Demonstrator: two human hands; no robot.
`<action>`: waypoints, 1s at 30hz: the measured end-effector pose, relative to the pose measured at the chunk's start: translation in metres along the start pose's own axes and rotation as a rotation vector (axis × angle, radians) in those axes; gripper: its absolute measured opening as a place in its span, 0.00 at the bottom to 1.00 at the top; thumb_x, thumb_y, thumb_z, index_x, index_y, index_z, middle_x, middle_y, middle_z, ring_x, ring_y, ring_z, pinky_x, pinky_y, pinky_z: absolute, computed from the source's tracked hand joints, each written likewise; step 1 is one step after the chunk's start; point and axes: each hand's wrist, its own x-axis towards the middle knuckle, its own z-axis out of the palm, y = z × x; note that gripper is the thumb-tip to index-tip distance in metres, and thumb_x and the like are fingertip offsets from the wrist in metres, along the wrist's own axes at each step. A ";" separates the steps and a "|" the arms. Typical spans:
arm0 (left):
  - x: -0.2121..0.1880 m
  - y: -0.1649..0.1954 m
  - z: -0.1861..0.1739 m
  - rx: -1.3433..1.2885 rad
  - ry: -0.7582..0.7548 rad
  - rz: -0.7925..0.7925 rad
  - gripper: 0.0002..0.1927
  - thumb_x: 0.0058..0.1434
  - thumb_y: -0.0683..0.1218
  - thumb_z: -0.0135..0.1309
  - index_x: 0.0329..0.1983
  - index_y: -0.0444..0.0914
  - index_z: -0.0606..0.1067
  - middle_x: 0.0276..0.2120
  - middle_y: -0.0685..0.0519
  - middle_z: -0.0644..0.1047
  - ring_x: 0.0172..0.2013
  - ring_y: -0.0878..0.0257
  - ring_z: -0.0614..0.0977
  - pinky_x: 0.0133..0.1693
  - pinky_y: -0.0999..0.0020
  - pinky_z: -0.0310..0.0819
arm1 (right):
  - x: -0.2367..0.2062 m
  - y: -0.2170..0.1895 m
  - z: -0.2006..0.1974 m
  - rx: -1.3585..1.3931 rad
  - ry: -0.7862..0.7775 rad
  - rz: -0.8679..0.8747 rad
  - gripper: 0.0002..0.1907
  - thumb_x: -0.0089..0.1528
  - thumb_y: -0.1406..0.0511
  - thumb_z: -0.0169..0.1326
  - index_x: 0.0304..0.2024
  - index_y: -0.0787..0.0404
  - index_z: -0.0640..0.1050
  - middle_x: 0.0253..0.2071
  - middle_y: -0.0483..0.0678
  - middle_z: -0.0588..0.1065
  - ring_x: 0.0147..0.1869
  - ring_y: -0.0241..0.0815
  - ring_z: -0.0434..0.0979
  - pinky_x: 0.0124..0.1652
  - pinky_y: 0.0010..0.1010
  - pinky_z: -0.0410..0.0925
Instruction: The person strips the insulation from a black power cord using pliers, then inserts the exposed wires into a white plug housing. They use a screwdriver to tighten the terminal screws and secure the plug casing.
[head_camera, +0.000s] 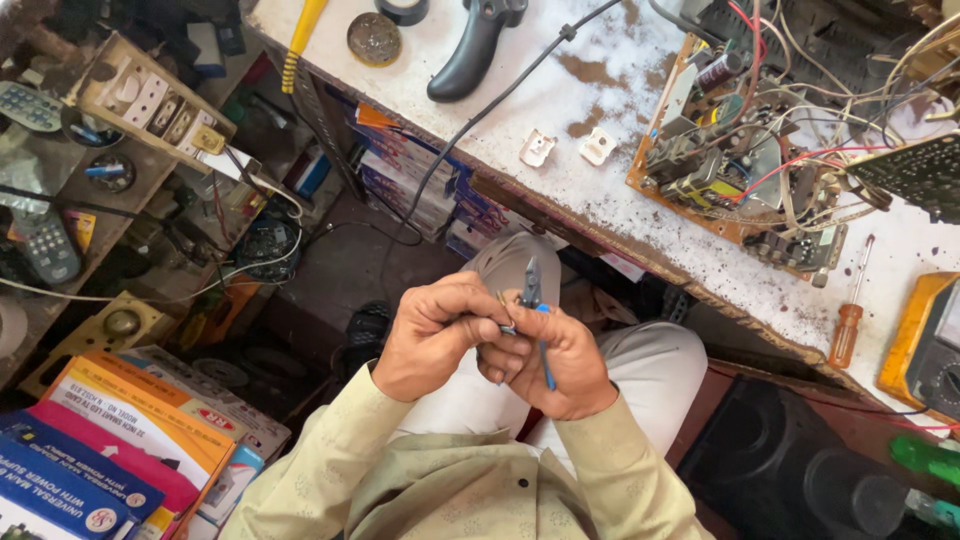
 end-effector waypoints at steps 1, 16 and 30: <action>0.001 -0.002 -0.001 -0.027 -0.002 -0.019 0.04 0.67 0.33 0.52 0.40 0.27 0.77 0.38 0.50 0.74 0.36 0.57 0.87 0.33 0.65 0.84 | 0.000 0.000 -0.001 -0.035 0.034 -0.024 0.11 0.68 0.61 0.57 0.38 0.62 0.72 0.27 0.42 0.67 0.31 0.38 0.67 0.37 0.34 0.65; 0.005 -0.038 0.013 -0.308 0.349 -0.124 0.05 0.63 0.37 0.59 0.40 0.31 0.76 0.27 0.54 0.77 0.22 0.70 0.71 0.23 0.76 0.62 | -0.015 0.012 0.020 -2.144 0.694 -0.860 0.19 0.60 0.64 0.61 0.52 0.59 0.73 0.47 0.53 0.69 0.54 0.56 0.67 0.52 0.48 0.58; -0.002 -0.029 0.015 -0.226 0.380 -0.199 0.04 0.60 0.36 0.61 0.36 0.31 0.76 0.25 0.52 0.78 0.18 0.71 0.72 0.18 0.76 0.60 | -0.014 0.003 0.012 -2.264 0.505 -0.900 0.24 0.58 0.64 0.64 0.55 0.61 0.75 0.45 0.53 0.68 0.52 0.57 0.68 0.53 0.49 0.59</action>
